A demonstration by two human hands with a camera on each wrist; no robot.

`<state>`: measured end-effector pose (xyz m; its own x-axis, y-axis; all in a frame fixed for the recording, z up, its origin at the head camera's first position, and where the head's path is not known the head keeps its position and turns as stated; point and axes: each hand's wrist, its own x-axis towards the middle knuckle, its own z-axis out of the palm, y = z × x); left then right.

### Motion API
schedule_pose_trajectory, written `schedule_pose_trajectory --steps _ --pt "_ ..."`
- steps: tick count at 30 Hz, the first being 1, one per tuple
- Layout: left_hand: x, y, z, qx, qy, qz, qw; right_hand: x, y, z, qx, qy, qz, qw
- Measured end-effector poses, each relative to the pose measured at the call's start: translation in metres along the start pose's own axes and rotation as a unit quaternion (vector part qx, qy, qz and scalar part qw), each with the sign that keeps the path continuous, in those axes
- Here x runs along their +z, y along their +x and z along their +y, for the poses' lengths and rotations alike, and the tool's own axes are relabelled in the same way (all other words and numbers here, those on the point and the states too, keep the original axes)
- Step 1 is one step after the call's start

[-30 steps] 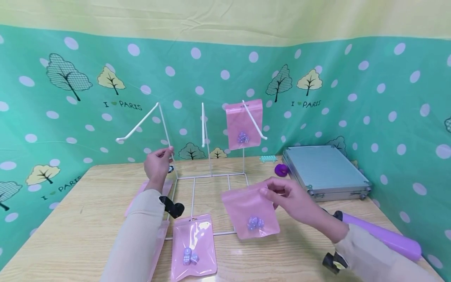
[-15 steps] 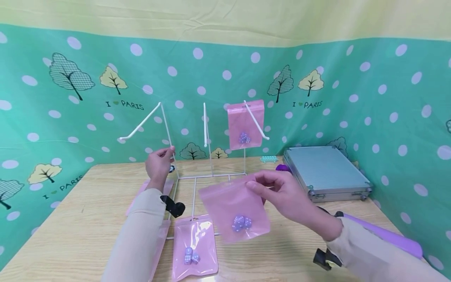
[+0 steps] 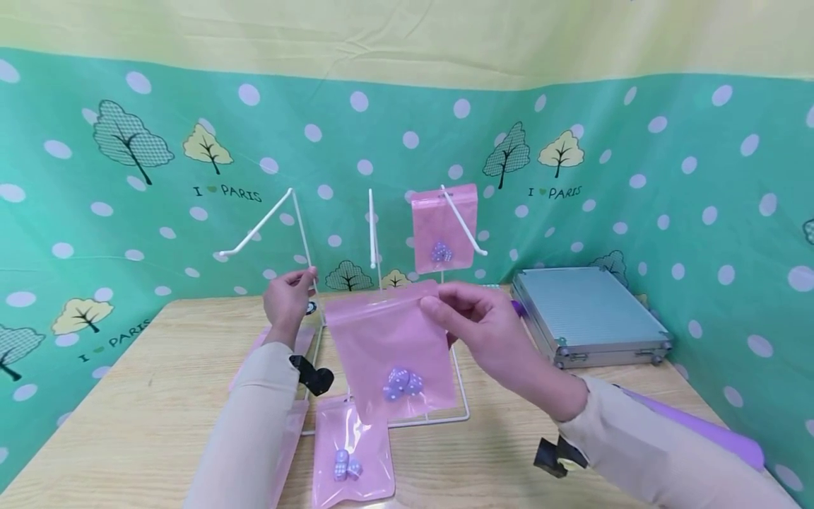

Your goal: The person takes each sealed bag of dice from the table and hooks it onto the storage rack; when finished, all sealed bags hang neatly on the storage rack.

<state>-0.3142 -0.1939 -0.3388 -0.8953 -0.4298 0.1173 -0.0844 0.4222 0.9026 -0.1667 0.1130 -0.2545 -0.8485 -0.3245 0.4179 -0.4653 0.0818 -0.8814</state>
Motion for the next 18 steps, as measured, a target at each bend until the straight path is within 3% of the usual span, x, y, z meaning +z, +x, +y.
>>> schedule_pose_trajectory --steps 8,18 --pt "-0.002 -0.002 0.001 0.0 -0.002 -0.004 1.0 0.011 0.011 -0.002 -0.003 0.047 0.03 0.998" --pt "-0.001 0.0 -0.001 0.003 -0.001 -0.002 1.0 0.012 0.023 -0.003 0.04 0.071 0.046 0.996"
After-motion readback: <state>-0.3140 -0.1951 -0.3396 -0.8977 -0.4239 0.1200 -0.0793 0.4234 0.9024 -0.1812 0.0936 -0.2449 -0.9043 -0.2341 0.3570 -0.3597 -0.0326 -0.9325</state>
